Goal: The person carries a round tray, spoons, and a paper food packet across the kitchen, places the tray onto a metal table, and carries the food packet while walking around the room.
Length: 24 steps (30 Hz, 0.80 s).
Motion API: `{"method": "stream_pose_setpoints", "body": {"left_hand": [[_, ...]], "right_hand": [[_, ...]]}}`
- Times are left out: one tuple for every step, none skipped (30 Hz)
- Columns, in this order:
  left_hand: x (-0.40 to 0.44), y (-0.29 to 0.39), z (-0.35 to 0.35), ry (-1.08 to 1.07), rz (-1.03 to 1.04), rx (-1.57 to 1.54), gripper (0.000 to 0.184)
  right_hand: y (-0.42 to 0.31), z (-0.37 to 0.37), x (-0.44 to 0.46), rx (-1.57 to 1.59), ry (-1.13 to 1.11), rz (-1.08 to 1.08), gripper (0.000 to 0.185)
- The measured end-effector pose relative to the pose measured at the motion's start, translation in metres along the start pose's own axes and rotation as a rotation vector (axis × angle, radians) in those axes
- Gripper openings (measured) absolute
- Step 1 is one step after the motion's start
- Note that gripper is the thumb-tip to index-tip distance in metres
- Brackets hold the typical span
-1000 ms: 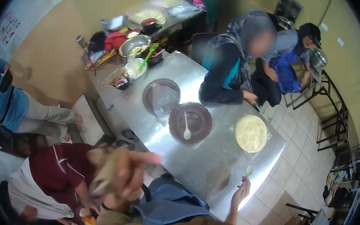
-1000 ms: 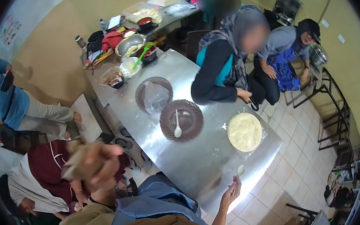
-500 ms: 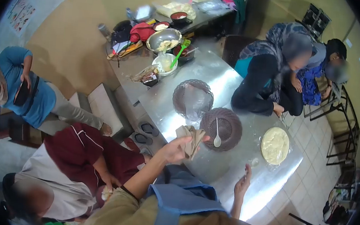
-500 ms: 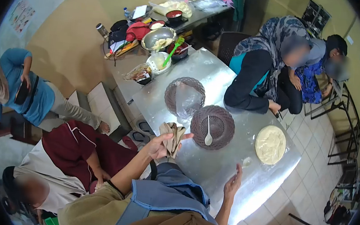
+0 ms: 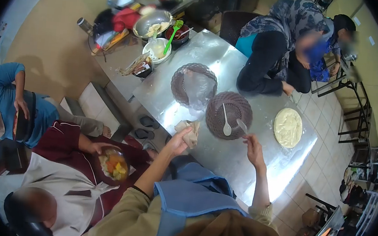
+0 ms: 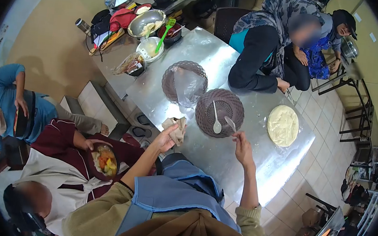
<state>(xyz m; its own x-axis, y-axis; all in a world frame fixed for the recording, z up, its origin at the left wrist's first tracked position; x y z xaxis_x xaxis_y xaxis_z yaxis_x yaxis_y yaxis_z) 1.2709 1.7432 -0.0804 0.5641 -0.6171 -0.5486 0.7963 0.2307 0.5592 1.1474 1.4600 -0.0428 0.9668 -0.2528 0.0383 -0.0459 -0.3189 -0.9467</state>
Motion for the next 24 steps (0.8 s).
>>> {"method": "stream_pose_setpoints", "body": {"left_hand": [[0.003,-0.004,-0.006,0.018,-0.008,0.003,0.045],[0.003,-0.006,-0.007,0.029,-0.016,0.011,0.043],[0.002,-0.007,-0.007,0.040,-0.024,0.019,0.041],[0.003,-0.007,-0.007,0.051,-0.029,0.026,0.038],[0.004,-0.007,-0.007,0.062,-0.030,0.057,0.040],[0.005,-0.007,-0.008,0.074,-0.032,0.088,0.042],[0.005,-0.007,-0.009,0.089,-0.032,0.117,0.043],[0.007,-0.009,-0.012,0.096,-0.025,0.123,0.043],[0.010,-0.009,-0.015,0.106,-0.017,0.127,0.043],[0.013,-0.010,-0.019,0.120,-0.006,0.130,0.043],[0.012,-0.007,-0.018,0.130,-0.002,0.139,0.043],[0.010,-0.004,-0.016,0.146,0.005,0.141,0.043],[0.006,-0.001,-0.015,0.173,0.019,0.135,0.043],[0.006,-0.002,-0.017,0.178,0.043,0.110,0.043],[0.005,-0.004,-0.020,0.188,0.068,0.086,0.043],[0.001,-0.006,-0.022,0.196,0.094,0.069,0.043],[-0.006,-0.009,-0.021,0.233,0.118,0.051,0.043],[-0.012,-0.011,-0.018,0.260,0.138,0.041,0.044],[-0.018,-0.012,-0.015,0.277,0.154,0.036,0.044],[-0.024,-0.015,-0.014,0.290,0.146,0.030,0.043],[-0.030,-0.020,-0.013,0.294,0.133,0.026,0.043],[-0.036,-0.028,-0.010,0.294,0.114,0.021,0.042],[-0.042,-0.034,-0.007,0.325,0.122,0.010,0.039],[-0.043,-0.044,-0.008,0.317,0.141,-0.010,0.039]], "right_hand": [[-0.001,0.002,0.010,0.018,-0.022,-0.032,0.028],[-0.005,0.003,0.019,-0.025,-0.042,-0.018,0.032],[-0.012,0.005,0.028,-0.068,-0.062,-0.006,0.036],[-0.017,0.007,0.038,-0.111,-0.082,0.004,0.041],[-0.016,0.009,0.048,-0.176,-0.126,-0.012,0.042],[-0.014,0.010,0.059,-0.241,-0.171,-0.028,0.044],[-0.011,0.012,0.068,-0.305,-0.218,-0.046,0.046],[-0.003,0.015,0.077,-0.408,-0.261,-0.068,0.045],[0.007,0.019,0.086,-0.510,-0.307,-0.092,0.045],[0.016,0.025,0.093,-0.611,-0.355,-0.122,0.044],[0.014,0.029,0.098,-0.635,-0.369,-0.151,0.043],[0.009,0.034,0.102,-0.658,-0.391,-0.185,0.042],[0.003,0.043,0.107,-0.678,-0.424,-0.230,0.041],[0.002,0.050,0.110,-0.684,-0.468,-0.235,0.041],[0.003,0.053,0.110,-0.687,-0.514,-0.243,0.040],[0.006,0.055,0.109,-0.689,-0.555,-0.252,0.040],[0.018,0.059,0.109,-0.711,-0.585,-0.313,0.039],[0.024,0.064,0.107,-0.714,-0.583,-0.342,0.038],[0.030,0.065,0.105,-0.721,-0.571,-0.363,0.037],[0.029,0.065,0.105,-0.734,-0.552,-0.376,0.036],[0.031,0.064,0.104,-0.774,-0.563,-0.324,0.033],[0.032,0.063,0.102,-0.779,-0.552,-0.337,0.032],[0.034,0.060,0.101,-0.786,-0.537,-0.346,0.032],[0.035,0.057,0.100,-0.795,-0.517,-0.353,0.032]]}}
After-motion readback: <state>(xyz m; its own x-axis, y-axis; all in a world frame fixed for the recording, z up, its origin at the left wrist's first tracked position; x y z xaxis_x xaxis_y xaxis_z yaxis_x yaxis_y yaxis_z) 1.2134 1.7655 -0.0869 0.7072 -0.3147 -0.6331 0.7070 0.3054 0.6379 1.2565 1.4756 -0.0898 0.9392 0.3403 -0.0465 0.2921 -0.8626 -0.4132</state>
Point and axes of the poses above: each hand's wrist, its own x-axis towards the middle knuckle, its own z-axis out of the palm, y = z × x, the point moved 3 cm from there along x, towards the middle knuckle, and after that the axes turned 9 degrees about x, right-handed, at the moved point
